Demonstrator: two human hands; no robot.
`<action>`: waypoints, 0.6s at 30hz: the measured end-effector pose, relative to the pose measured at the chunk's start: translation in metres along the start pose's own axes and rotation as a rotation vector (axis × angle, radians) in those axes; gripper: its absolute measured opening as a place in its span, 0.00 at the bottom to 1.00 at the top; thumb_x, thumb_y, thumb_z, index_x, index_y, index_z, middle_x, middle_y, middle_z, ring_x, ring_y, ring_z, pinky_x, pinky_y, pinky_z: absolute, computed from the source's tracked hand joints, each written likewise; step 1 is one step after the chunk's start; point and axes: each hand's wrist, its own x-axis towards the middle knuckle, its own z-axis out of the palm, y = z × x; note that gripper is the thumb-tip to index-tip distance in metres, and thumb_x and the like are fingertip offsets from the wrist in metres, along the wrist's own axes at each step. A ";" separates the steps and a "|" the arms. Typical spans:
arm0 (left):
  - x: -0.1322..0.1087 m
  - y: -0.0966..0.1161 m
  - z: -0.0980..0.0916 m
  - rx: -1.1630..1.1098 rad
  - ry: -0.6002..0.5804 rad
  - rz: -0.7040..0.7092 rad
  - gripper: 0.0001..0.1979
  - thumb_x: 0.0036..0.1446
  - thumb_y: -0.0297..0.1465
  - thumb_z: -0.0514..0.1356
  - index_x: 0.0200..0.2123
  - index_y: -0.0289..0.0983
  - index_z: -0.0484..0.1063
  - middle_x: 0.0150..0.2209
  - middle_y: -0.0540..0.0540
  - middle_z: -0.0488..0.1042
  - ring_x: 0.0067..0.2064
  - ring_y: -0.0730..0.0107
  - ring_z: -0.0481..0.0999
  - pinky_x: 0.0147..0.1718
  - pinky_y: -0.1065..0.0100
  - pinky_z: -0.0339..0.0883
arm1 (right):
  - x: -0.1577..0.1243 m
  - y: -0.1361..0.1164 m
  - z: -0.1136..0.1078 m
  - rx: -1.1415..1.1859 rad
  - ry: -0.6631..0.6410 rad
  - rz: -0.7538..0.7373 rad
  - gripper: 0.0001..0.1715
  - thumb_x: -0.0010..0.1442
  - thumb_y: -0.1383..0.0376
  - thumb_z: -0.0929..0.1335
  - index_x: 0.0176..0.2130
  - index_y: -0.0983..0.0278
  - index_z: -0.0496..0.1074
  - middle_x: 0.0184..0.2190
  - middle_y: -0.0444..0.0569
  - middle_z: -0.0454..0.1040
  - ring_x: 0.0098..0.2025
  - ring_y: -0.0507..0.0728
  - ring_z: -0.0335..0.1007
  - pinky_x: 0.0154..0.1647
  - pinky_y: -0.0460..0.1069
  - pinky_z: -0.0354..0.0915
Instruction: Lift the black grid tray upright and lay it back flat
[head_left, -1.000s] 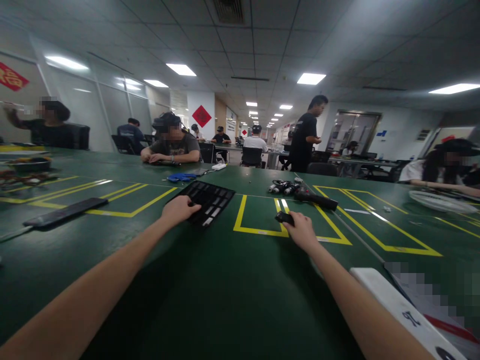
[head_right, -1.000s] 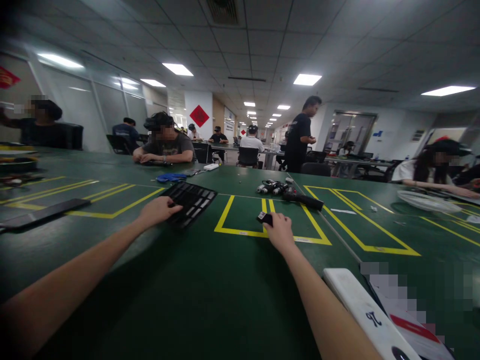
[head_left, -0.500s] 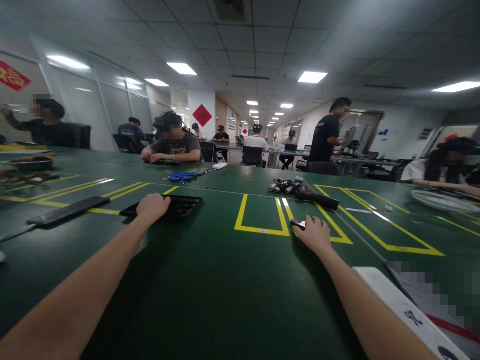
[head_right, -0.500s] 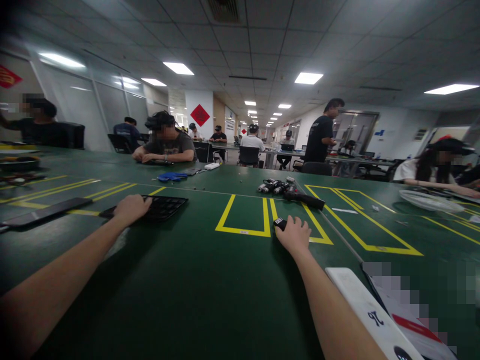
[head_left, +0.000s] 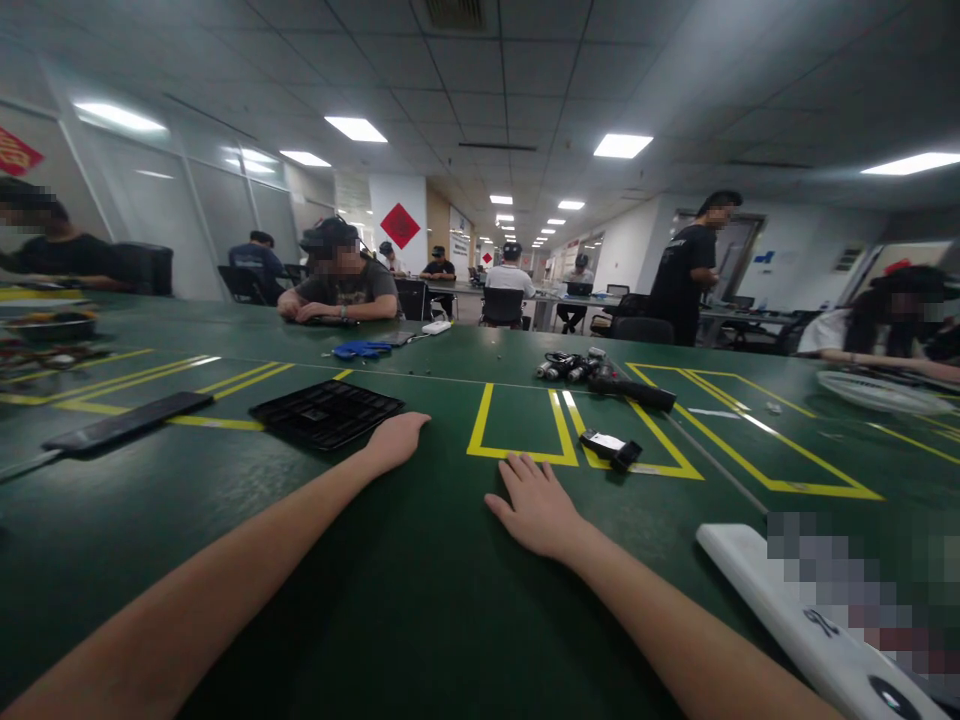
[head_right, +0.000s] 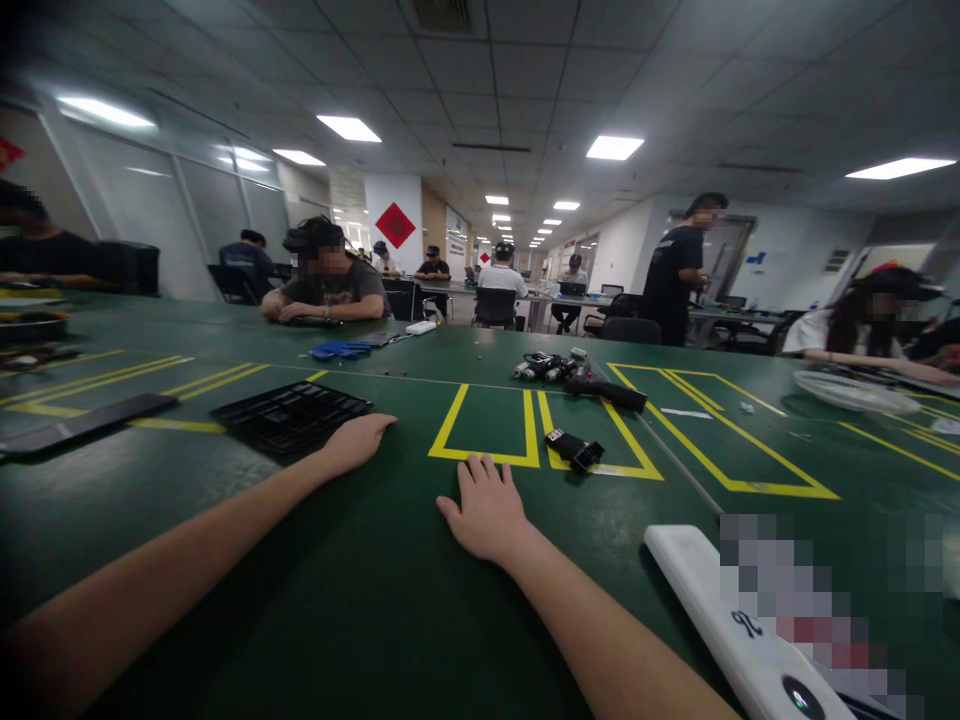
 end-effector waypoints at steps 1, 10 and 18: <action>-0.001 0.001 -0.002 0.004 0.008 0.005 0.20 0.55 0.25 0.45 0.48 0.32 0.68 0.51 0.41 0.69 0.53 0.63 0.66 0.52 0.63 0.58 | -0.001 -0.002 0.001 -0.005 -0.009 -0.007 0.40 0.58 0.45 0.51 0.60 0.67 0.51 0.62 0.55 0.48 0.63 0.64 0.37 0.60 0.62 0.36; -0.053 0.087 -0.019 -0.144 -0.042 0.427 0.24 0.58 0.41 0.46 0.54 0.36 0.61 0.58 0.41 0.59 0.59 0.60 0.56 0.56 0.57 0.47 | 0.007 0.022 -0.019 -0.119 0.245 0.056 0.28 0.61 0.57 0.54 0.55 0.68 0.59 0.58 0.56 0.56 0.61 0.64 0.45 0.59 0.60 0.43; -0.064 0.104 -0.030 -0.224 -0.157 0.418 0.20 0.60 0.38 0.45 0.52 0.38 0.63 0.56 0.44 0.62 0.55 0.62 0.60 0.52 0.60 0.53 | 0.000 0.104 -0.031 -0.383 0.375 0.524 0.27 0.58 0.59 0.58 0.54 0.68 0.61 0.55 0.59 0.59 0.58 0.71 0.48 0.53 0.67 0.45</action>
